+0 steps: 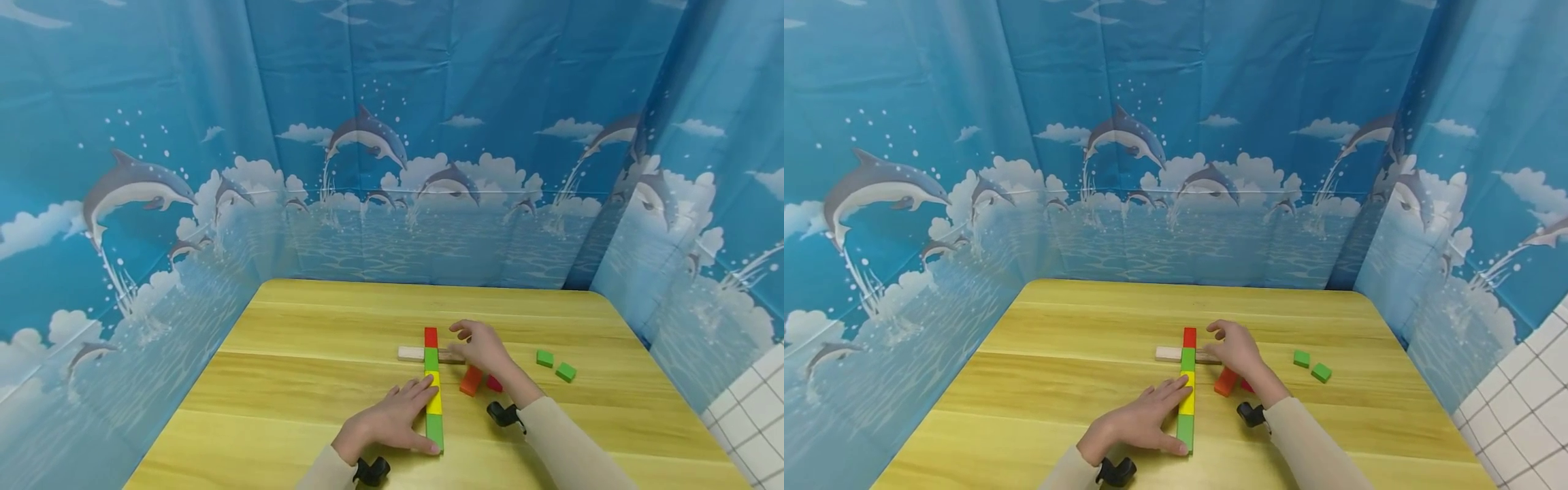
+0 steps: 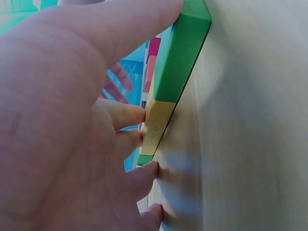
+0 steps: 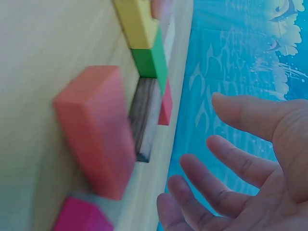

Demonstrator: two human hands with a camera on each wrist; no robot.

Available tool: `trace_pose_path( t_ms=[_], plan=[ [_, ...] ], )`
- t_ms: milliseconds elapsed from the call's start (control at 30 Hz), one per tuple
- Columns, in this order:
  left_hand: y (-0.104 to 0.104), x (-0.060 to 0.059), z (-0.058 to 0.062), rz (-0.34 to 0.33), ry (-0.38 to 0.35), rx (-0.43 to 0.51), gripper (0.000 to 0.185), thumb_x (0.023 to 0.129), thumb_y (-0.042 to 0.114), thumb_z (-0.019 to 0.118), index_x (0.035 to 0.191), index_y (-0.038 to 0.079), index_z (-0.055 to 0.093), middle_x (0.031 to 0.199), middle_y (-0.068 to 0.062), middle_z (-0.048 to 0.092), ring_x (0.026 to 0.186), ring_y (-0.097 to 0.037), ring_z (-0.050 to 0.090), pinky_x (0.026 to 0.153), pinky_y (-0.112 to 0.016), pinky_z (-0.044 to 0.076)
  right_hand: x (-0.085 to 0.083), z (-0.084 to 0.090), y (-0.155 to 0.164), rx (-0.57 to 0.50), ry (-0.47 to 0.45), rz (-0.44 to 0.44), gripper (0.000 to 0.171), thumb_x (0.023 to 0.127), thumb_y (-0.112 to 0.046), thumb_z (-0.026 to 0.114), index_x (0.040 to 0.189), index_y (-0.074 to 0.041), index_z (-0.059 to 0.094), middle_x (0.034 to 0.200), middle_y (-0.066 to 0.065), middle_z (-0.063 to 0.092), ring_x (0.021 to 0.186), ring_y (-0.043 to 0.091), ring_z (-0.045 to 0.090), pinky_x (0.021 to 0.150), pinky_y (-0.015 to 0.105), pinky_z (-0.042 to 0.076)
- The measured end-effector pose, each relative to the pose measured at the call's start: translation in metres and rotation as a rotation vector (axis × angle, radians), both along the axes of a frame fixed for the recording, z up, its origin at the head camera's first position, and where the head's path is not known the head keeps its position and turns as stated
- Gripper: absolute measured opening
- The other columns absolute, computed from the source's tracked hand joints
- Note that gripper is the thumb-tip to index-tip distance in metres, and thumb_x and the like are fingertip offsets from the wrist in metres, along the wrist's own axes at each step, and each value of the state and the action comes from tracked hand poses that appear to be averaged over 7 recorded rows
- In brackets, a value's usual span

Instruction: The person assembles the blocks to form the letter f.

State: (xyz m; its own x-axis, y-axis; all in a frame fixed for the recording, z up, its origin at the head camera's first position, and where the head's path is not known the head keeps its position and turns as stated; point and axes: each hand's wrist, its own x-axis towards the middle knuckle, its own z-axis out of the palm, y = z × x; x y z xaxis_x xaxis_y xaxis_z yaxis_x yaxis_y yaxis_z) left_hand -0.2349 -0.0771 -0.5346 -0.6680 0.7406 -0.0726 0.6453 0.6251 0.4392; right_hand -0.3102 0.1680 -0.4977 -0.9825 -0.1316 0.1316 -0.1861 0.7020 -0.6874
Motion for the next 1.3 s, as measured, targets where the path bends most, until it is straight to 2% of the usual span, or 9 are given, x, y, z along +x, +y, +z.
trace_pose_path(
  t_ms=[133,467,600,800,1033,1300],
  plan=[
    [0.001,-0.001,-0.001,0.0,0.008,-0.002,0.1,0.087,0.065,0.067,0.162,0.015,0.024,0.169,-0.001,0.007,0.153,-0.029,0.011,0.118,-0.059,0.018,0.012,-0.004,0.006,0.026,0.004,0.019,0.044,0.091,-0.022,0.077,0.13,-0.007,0.065,0.121,0.019,0.065,0.103,0.033,0.062,0.076,0.044,0.056],
    [0.002,-0.002,-0.001,-0.007,0.001,0.015,0.1,0.087,0.067,0.065,0.162,0.017,0.021,0.169,-0.002,0.005,0.153,-0.028,0.01,0.118,-0.059,0.018,0.033,-0.022,0.016,0.132,0.006,-0.005,0.054,0.082,-0.028,0.085,0.13,-0.01,0.066,0.114,0.013,0.067,0.096,0.025,0.064,0.079,0.046,0.054],
    [0.001,-0.002,0.0,-0.013,0.001,0.024,0.1,0.088,0.068,0.063,0.163,0.017,0.019,0.169,-0.002,0.004,0.153,-0.028,0.01,0.118,-0.06,0.018,0.039,-0.027,0.02,0.148,0.015,-0.007,0.061,0.08,-0.032,0.087,0.131,-0.007,0.065,0.114,0.013,0.066,0.099,0.027,0.063,0.082,0.048,0.054],
    [-0.001,-0.001,-0.001,-0.012,-0.004,0.03,0.099,0.089,0.067,0.063,0.163,0.017,0.019,0.169,-0.002,0.003,0.153,-0.03,0.009,0.118,-0.06,0.017,0.043,-0.03,0.024,0.196,0.037,-0.004,0.065,0.077,-0.035,0.089,0.128,-0.001,0.067,0.111,0.012,0.065,0.095,0.024,0.061,0.082,0.045,0.054],
    [-0.001,-0.001,-0.002,-0.003,-0.002,0.031,0.1,0.088,0.067,0.063,0.163,0.018,0.019,0.169,-0.001,0.004,0.153,-0.029,0.009,0.118,-0.059,0.017,0.043,-0.03,0.025,0.246,0.046,-0.008,0.061,0.074,-0.038,0.09,0.12,-0.003,0.072,0.105,0.009,0.062,0.09,0.024,0.057,0.077,0.044,0.051],
    [-0.002,-0.001,-0.004,-0.01,0.012,0.027,0.1,0.088,0.068,0.063,0.163,0.017,0.02,0.169,-0.002,0.004,0.153,-0.03,0.01,0.118,-0.06,0.018,0.044,-0.031,0.022,0.198,0.015,-0.029,0.058,0.073,-0.033,0.092,0.12,-0.006,0.07,0.104,0.005,0.062,0.087,0.02,0.054,0.075,0.04,0.049]
  ],
)
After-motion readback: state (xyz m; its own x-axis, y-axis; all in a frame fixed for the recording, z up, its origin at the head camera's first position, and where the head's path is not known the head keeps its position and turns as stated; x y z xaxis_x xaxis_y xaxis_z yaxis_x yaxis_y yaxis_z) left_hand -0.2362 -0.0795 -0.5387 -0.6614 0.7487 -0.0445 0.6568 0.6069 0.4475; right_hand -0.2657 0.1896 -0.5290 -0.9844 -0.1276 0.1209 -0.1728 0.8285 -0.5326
